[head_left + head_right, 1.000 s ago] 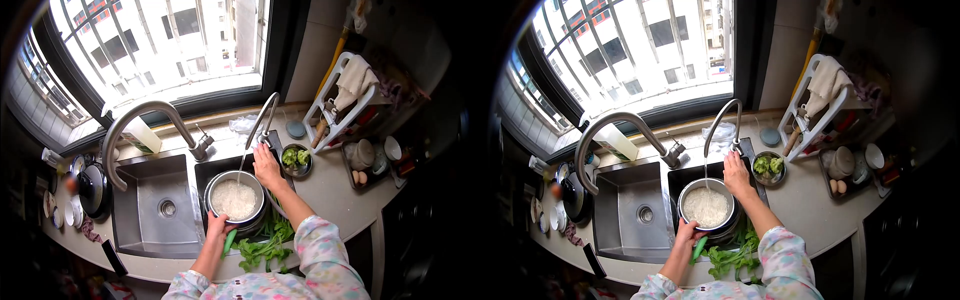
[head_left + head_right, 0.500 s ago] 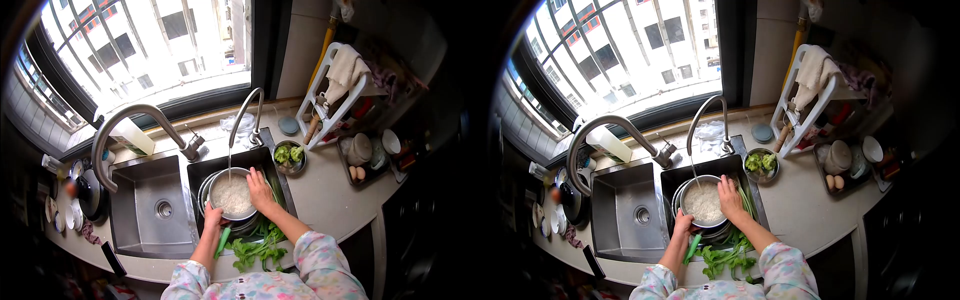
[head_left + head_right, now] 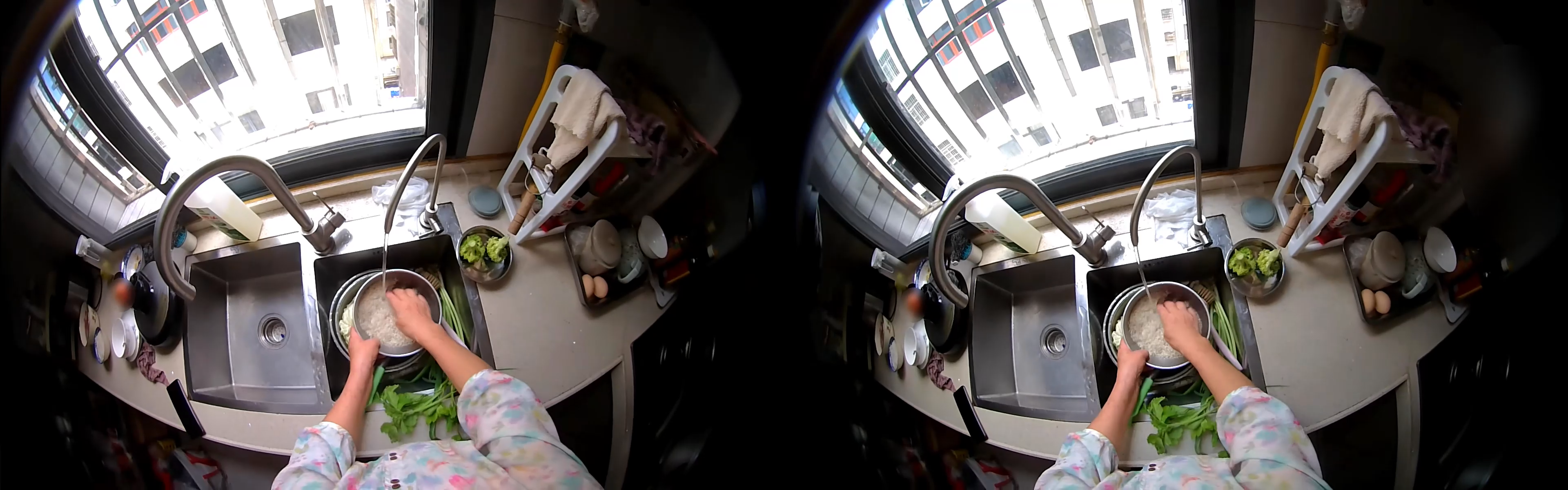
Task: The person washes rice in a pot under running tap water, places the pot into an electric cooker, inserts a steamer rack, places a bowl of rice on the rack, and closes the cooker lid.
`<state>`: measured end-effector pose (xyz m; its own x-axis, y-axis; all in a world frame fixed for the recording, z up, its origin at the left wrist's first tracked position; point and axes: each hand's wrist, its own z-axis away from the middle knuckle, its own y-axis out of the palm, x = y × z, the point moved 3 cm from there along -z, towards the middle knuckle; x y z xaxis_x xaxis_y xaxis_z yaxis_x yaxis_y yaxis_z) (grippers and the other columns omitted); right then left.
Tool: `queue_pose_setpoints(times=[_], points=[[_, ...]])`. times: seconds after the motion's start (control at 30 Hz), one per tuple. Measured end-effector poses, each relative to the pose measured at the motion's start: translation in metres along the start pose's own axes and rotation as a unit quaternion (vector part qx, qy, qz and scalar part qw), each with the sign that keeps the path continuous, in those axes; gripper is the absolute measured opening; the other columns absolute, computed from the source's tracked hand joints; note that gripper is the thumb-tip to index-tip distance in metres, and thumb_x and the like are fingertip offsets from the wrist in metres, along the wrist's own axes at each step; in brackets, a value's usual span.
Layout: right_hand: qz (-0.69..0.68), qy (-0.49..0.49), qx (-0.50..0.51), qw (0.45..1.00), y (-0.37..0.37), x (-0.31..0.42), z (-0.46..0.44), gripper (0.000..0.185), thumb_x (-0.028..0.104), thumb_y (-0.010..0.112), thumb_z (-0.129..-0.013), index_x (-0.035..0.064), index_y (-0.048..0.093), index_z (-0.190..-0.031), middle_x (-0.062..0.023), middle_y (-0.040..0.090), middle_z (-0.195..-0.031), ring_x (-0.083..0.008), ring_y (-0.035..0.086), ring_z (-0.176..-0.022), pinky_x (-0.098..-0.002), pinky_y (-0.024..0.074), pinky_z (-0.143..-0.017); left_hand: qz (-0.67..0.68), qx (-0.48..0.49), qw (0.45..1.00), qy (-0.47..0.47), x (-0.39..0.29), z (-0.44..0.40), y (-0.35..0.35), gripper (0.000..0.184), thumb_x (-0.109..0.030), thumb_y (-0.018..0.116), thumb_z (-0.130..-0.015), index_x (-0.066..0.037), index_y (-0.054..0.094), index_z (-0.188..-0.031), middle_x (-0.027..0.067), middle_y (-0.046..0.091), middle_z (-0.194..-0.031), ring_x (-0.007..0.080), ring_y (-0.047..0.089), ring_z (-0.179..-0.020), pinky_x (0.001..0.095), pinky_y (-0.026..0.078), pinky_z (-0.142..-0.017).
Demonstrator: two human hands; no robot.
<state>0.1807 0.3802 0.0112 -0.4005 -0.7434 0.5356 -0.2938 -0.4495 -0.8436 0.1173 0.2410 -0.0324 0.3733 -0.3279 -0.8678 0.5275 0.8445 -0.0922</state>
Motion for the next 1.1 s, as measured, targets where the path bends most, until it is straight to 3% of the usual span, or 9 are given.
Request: queue_pose_setpoints(times=[0.17, 0.27, 0.4, 0.47, 0.73, 0.87, 0.9, 1.03, 1.1], points=[[-0.016, 0.008, 0.238, 0.971, -0.041, 0.017, 0.004, 0.030, 0.001, 0.045, -0.076, 0.0042, 0.058, -0.104, -0.0156, 0.059, -0.103, -0.0348, 0.055, -0.093, -0.0425, 0.0440, -0.081, -0.055, -0.027, 0.998, 0.032, 0.023, -0.015, -0.004, 0.056, 0.006, 0.049, -0.059, 0.000, 0.049, -0.115, 0.0152, 0.061, -0.097, 0.0259, 0.061, -0.089, 0.0321, 0.049, -0.075], [-0.062, 0.021, -0.066, 0.996, -0.013, -0.022, -0.008, 0.029, 0.002, 0.043, -0.078, 0.0030, 0.057, -0.103, -0.0178, 0.059, -0.101, -0.0367, 0.056, -0.090, -0.0438, 0.0446, -0.080, -0.027, -0.016, 0.999, 0.028, 0.027, -0.017, -0.003, 0.055, 0.005, 0.050, -0.059, 0.000, 0.049, -0.115, 0.0157, 0.061, -0.097, 0.0252, 0.061, -0.088, 0.0328, 0.049, -0.075], [-0.002, 0.115, -0.041, 0.993, 0.005, -0.005, -0.042, 0.022, 0.004, 0.050, -0.076, 0.0003, 0.052, -0.098, -0.0205, 0.058, -0.095, -0.0362, 0.056, -0.090, -0.0442, 0.0462, -0.078, 0.027, 0.015, 0.999, -0.034, -0.011, 0.003, 0.001, 0.055, 0.004, 0.051, -0.060, 0.001, 0.048, -0.115, 0.0160, 0.060, -0.099, 0.0245, 0.060, -0.087, 0.0323, 0.048, -0.078], [0.030, 0.065, -0.105, 0.992, 0.023, 0.005, -0.049, 0.011, 0.006, 0.046, -0.079, 0.0004, 0.052, -0.086, -0.0186, 0.058, -0.087, -0.0355, 0.057, -0.081, -0.0455, 0.0467, -0.073, 0.011, 0.020, 0.999, -0.033, -0.003, 0.000, -0.003, 0.055, 0.004, 0.051, -0.060, 0.002, 0.047, -0.115, 0.0159, 0.060, -0.100, 0.0245, 0.060, -0.087, 0.0316, 0.048, -0.077], [0.153, -0.289, 0.088, 0.941, 0.017, 0.029, -0.003, 0.011, 0.013, 0.052, -0.074, 0.0108, 0.060, -0.082, -0.0053, 0.057, -0.089, -0.0222, 0.053, -0.091, -0.0360, 0.0447, -0.073, -0.039, 0.007, 0.999, 0.023, 0.008, -0.011, -0.006, 0.055, 0.002, 0.052, -0.061, 0.000, 0.048, -0.116, 0.0162, 0.061, -0.097, 0.0260, 0.061, -0.088, 0.0315, 0.048, -0.075], [0.236, -0.217, 0.198, 0.926, -0.012, 0.009, 0.007, 0.011, 0.015, 0.055, -0.070, 0.0116, 0.062, -0.078, -0.0028, 0.058, -0.088, -0.0216, 0.054, -0.089, -0.0365, 0.0452, -0.072, -0.024, 0.010, 1.000, -0.008, 0.001, -0.005, -0.005, 0.053, 0.004, 0.051, -0.063, -0.001, 0.047, -0.116, 0.0169, 0.061, -0.095, 0.0275, 0.063, -0.081, 0.0341, 0.053, -0.062], [0.218, -0.201, 0.158, 0.942, -0.027, 0.011, 0.011, 0.011, 0.014, 0.057, -0.069, 0.0102, 0.063, -0.077, -0.0033, 0.059, -0.088, -0.0222, 0.055, -0.089, -0.0374, 0.0467, -0.072, -0.020, 0.011, 1.000, -0.010, -0.001, -0.004, -0.005, 0.053, 0.004, 0.050, -0.063, -0.001, 0.047, -0.116, 0.0170, 0.061, -0.095, 0.0273, 0.063, -0.078, 0.0343, 0.053, -0.058], [0.162, -0.108, 0.287, 0.938, -0.026, 0.014, 0.028, 0.014, 0.012, 0.055, -0.073, 0.0130, 0.064, -0.083, -0.0040, 0.059, -0.091, -0.0272, 0.057, -0.095, -0.0397, 0.0484, -0.077, 0.010, 0.020, 0.999, -0.026, -0.012, 0.004, -0.002, 0.055, 0.006, 0.048, -0.064, -0.003, 0.045, -0.118, 0.0167, 0.060, -0.098, 0.0266, 0.064, -0.075, 0.0335, 0.053, -0.048], [0.126, -0.139, 0.205, 0.961, -0.012, 0.004, 0.025, 0.015, 0.012, 0.053, -0.075, 0.0139, 0.064, -0.086, -0.0047, 0.060, -0.092, -0.0284, 0.058, -0.093, -0.0406, 0.0489, -0.075, 0.017, 0.029, 0.999, -0.029, -0.014, 0.003, -0.001, 0.057, 0.006, 0.048, -0.063, -0.004, 0.044, -0.119, 0.0167, 0.059, -0.100, 0.0271, 0.063, -0.076, 0.0335, 0.054, -0.048]])
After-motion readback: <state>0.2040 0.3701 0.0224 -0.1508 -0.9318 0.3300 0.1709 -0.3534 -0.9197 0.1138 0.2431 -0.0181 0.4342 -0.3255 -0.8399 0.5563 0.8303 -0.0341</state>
